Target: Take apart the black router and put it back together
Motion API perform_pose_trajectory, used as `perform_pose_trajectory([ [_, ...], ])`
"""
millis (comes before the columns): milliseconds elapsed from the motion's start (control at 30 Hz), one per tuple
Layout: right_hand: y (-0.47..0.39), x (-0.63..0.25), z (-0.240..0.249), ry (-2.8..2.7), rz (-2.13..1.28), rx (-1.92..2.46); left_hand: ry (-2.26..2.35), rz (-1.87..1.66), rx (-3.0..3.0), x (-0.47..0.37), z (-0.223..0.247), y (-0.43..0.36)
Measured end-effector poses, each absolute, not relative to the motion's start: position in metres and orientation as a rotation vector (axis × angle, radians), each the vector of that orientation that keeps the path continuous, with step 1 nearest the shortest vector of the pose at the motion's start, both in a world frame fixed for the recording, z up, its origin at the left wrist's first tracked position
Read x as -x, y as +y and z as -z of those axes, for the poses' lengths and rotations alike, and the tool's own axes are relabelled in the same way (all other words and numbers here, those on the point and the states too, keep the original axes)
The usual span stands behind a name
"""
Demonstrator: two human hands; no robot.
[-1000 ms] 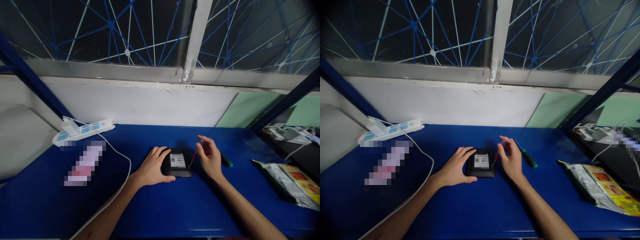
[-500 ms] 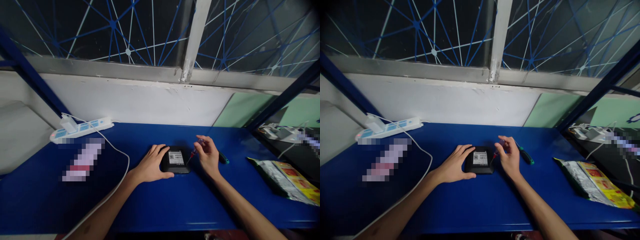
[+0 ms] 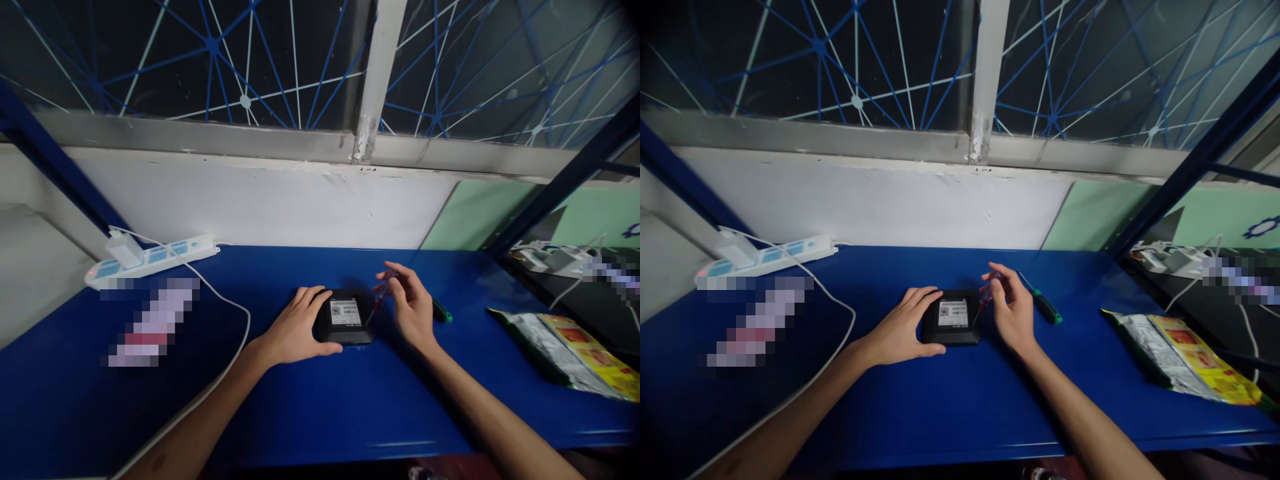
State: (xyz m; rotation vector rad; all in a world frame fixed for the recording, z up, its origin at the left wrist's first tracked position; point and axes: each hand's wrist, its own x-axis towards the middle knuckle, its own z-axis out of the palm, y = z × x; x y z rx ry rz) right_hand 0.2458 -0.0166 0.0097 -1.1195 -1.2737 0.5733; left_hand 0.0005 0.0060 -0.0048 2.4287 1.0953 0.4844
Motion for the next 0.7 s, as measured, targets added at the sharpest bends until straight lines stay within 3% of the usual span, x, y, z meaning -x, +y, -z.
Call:
perform_pose_trajectory([
  [233, -0.0114, -0.2486, -0.0042, -1.291, -0.432, 1.123, 1.109, -0.472, -2.427, -0.0003, 0.0055, 0.0066],
  [533, -0.0161, -0.2470, -0.0103, -1.242, -0.594, 1.104, 1.071, -0.512, -2.428, 0.0006, 0.0062, 0.0078],
  [700, -0.0134, -0.2490, -0.0064, -1.305, -0.445, 1.154, 1.051, -0.494, -2.454, 0.0035, 0.0069, 0.0083],
])
